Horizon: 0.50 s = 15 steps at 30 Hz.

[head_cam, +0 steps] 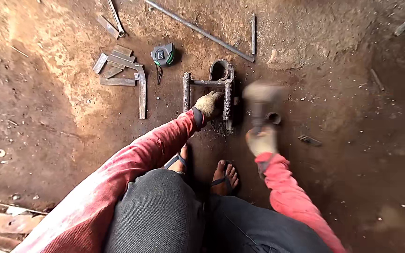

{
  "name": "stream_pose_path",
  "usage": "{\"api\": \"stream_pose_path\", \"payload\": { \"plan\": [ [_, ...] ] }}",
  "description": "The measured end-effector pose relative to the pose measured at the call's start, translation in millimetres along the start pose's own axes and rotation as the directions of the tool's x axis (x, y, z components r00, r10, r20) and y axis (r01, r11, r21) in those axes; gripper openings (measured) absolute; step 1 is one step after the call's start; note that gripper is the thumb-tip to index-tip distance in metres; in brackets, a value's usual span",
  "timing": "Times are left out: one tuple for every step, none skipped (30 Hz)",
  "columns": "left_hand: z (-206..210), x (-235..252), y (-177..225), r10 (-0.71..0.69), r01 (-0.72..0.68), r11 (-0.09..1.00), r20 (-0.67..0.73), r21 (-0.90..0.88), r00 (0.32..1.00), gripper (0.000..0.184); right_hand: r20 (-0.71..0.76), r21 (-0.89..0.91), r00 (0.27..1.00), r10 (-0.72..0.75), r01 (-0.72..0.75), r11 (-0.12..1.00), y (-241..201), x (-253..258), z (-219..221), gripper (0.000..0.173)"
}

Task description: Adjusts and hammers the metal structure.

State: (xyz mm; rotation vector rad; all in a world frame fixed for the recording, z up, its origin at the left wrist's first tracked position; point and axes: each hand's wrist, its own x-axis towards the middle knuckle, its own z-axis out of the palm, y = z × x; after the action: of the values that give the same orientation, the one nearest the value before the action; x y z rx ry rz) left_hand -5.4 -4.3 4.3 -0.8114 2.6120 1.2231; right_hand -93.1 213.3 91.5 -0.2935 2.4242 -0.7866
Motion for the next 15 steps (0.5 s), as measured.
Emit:
{"api": "stream_pose_path", "payload": {
  "plan": [
    [2.7, -1.4, 4.2, -0.012, 0.012, 1.0, -0.004, -0.01, 1.0, 0.046, 0.131, -0.095, 0.974, 0.184, -0.173, 0.98, 14.3, 5.6, 16.0, 0.036],
    [3.5, -1.4, 6.6, -0.021, 0.021, 1.0, -0.003, -0.008, 1.0, 0.047, 0.199, -0.1, 0.934, 0.295, -0.28, 0.955, 24.8, 9.9, 25.9, 0.034],
    [-0.1, 2.5, 5.7, -0.014, 0.014, 1.0, -0.013, 0.007, 1.0, 0.045, 0.228, -0.083, 0.909, 0.349, -0.338, 0.937, 27.7, 15.7, 30.1, 0.034],
    [-3.9, 7.9, 3.1, -0.011, 0.011, 1.0, -0.025, 0.008, 1.0, 0.045, 0.234, -0.093, 0.901, 0.365, -0.353, 0.931, 26.1, 19.7, 30.3, 0.036],
    [-2.5, 5.8, -0.3, -0.011, 0.011, 1.0, -0.017, -0.005, 1.0, 0.047, 0.237, -0.144, 0.896, 0.375, -0.35, 0.926, 28.0, 11.7, 27.9, 0.038],
    [6.9, -4.1, -2.1, 0.001, -0.001, 1.0, -0.003, -0.026, 1.0, 0.05, 0.225, -0.221, 0.895, 0.385, -0.338, 0.915, 34.3, -0.7, 24.5, 0.038],
    [11.9, -4.4, -2.2, 0.029, -0.03, 0.998, -0.022, -0.048, 0.999, 0.054, 0.202, -0.282, 0.915, 0.349, -0.287, 0.915, 38.1, 0.6, 22.8, 0.039],
    [6.9, 5.3, -2.1, 0.054, -0.057, 0.997, -0.053, -0.055, 0.997, 0.057, 0.185, -0.338, 0.936, 0.301, -0.227, 0.913, 36.3, 9.9, 22.1, 0.041],
    [5.0, 8.6, -1.5, 0.059, -0.063, 0.996, -0.066, -0.06, 0.996, 0.059, 0.188, -0.389, 0.941, 0.282, -0.192, 0.901, 35.9, 13.9, 19.8, 0.044],
    [6.6, 5.4, -1.8, 0.057, -0.061, 0.997, -0.068, -0.057, 0.996, 0.056, 0.208, -0.441, 0.937, 0.28, -0.166, 0.882, 40.9, 15.6, 18.7, 0.047],
    [6.2, 3.9, -1.9, 0.053, -0.056, 0.998, -0.064, -0.04, 0.997, 0.052, 0.222, -0.461, 0.935, 0.278, -0.151, 0.875, 45.6, 18.4, 19.2, 0.047],
    [4.2, 4.6, -1.0, 0.041, -0.043, 0.999, -0.053, -0.019, 0.998, 0.047, 0.23, -0.437, 0.933, 0.277, -0.155, 0.886, 50.2, 20.8, 19.7, 0.045],
    [3.4, 3.8, 0.4, 0.023, -0.023, 1.0, -0.038, 0.0, 0.999, 0.045, 0.235, -0.375, 0.932, 0.275, -0.174, 0.911, 56.3, 20.8, 20.2, 0.043],
    [2.9, 3.2, 1.2, 0.009, -0.009, 1.0, -0.03, 0.015, 1.0, 0.045, 0.239, -0.28, 0.931, 0.275, -0.205, 0.938, 60.4, 19.1, 20.0, 0.038],
    [2.4, 3.6, 1.3, 0.01, -0.009, 1.0, -0.031, 0.024, 0.999, 0.045, 0.243, -0.153, 0.928, 0.282, -0.25, 0.956, 59.6, 16.2, 18.5, 0.034]
  ]
}}
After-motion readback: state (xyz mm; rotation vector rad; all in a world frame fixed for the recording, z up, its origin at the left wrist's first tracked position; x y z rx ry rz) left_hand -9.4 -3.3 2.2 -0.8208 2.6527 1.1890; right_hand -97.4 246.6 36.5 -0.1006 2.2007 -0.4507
